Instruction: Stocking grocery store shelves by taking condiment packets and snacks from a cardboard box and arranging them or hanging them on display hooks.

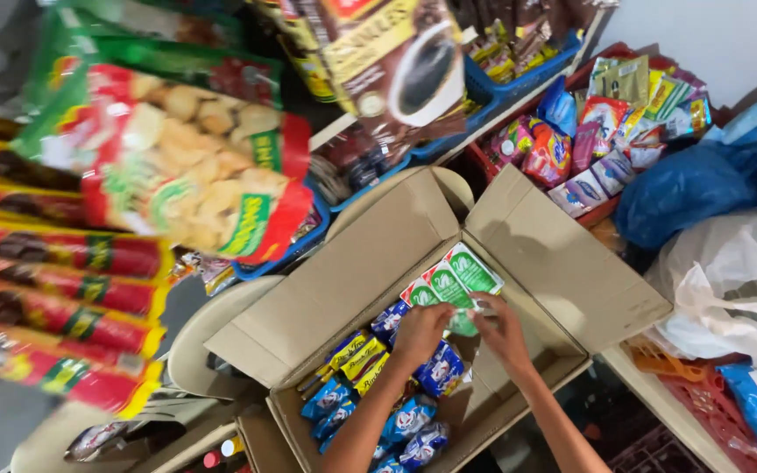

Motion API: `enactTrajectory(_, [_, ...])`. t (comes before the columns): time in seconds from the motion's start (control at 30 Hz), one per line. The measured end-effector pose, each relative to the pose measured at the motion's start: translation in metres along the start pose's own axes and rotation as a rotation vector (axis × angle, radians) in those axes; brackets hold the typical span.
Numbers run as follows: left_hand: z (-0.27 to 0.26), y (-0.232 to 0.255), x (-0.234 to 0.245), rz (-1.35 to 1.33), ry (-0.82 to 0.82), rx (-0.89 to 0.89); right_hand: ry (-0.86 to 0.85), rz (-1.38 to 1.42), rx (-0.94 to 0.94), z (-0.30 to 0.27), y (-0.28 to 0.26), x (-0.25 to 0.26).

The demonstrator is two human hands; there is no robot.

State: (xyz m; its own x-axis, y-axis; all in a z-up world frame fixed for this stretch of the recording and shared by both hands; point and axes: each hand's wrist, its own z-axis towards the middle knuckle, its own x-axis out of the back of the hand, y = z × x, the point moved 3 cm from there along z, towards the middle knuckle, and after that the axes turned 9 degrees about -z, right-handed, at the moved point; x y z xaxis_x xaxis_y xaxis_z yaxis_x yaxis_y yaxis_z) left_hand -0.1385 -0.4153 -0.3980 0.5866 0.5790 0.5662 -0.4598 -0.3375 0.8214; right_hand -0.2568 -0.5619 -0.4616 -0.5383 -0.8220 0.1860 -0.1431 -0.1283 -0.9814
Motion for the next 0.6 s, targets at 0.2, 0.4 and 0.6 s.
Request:
enactTrajectory(0.2, [-0.034,0.062,0.053,-0.292,0.017,0.030,0.003,-0.204,0.180,-0.043,-0.069,0.000])
enactTrajectory(0.4, [-0.082,0.105,0.105,-0.454,0.042,-0.060,0.009,-0.220,0.251,-0.084,-0.130,-0.020])
enactTrajectory(0.6, [-0.131,0.150,0.162,-0.396,0.086,-0.115,0.061,-0.291,0.489,-0.126,-0.217,-0.051])
